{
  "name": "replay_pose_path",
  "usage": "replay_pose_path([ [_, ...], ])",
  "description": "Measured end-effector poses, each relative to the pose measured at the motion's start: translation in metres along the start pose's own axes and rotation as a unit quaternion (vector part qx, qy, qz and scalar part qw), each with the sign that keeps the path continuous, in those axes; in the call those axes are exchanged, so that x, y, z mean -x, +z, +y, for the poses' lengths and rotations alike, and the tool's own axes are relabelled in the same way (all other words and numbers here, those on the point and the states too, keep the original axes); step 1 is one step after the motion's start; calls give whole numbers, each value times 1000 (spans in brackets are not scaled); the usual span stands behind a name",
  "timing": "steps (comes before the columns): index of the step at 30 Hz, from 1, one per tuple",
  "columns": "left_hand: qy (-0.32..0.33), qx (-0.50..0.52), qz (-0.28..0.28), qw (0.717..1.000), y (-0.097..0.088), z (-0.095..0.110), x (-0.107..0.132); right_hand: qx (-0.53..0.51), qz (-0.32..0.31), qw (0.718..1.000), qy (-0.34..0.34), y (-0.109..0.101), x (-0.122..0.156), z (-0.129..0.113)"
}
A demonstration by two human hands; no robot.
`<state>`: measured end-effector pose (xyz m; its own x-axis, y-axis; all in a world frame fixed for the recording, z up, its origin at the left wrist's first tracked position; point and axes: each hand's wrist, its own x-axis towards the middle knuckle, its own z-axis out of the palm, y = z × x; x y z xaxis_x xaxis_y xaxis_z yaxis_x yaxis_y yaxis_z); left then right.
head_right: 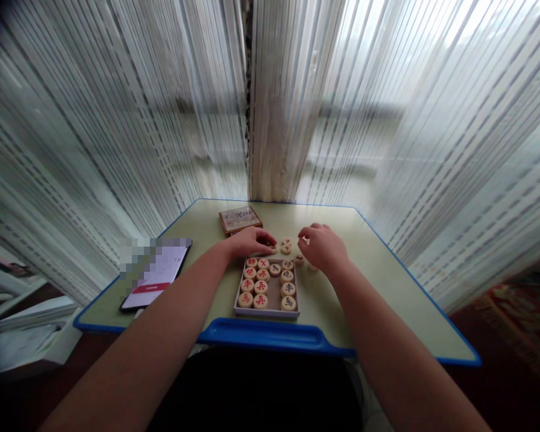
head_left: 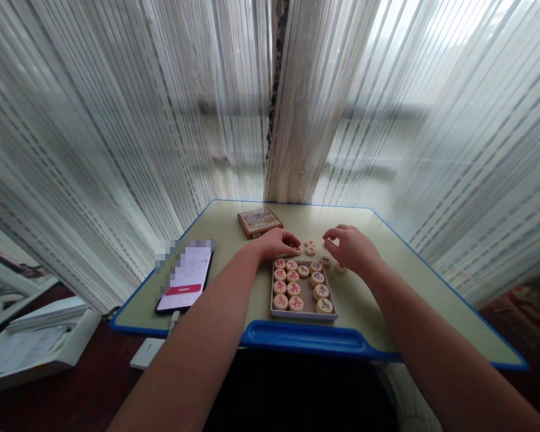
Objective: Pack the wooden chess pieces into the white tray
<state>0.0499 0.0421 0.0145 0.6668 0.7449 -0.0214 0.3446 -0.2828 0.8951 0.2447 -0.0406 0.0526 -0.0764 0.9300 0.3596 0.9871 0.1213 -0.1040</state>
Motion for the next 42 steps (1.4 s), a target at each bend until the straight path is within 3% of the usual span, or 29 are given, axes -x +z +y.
replay_pose_path([
  [6, 4, 8, 12, 1000, 2, 0, 0, -9, 10, 999, 39, 0, -2, 3],
  [12, -6, 6, 46, 999, 4, 8, 5, 6, -82, 991, 104, 3, -3, 10],
  [17, -12, 25, 47, 999, 6, 11, 7, -17, -113, 983, 147, -1, -5, 17],
  [23, -12, 7, 60, 998, 5, 7, 7, -25, -69, 979, 188, -8, -6, 25],
  [30, 0, 53, 25, 998, 6, 5, 7, -20, -76, 980, 183, 3, -5, 24],
  [33, -18, 65, 36, 997, 7, 7, 7, -20, -88, 979, 180, 6, -4, 23],
  [42, -3, -21, 69, 997, 7, 6, 8, -26, -76, 988, 129, 15, -5, 31],
])
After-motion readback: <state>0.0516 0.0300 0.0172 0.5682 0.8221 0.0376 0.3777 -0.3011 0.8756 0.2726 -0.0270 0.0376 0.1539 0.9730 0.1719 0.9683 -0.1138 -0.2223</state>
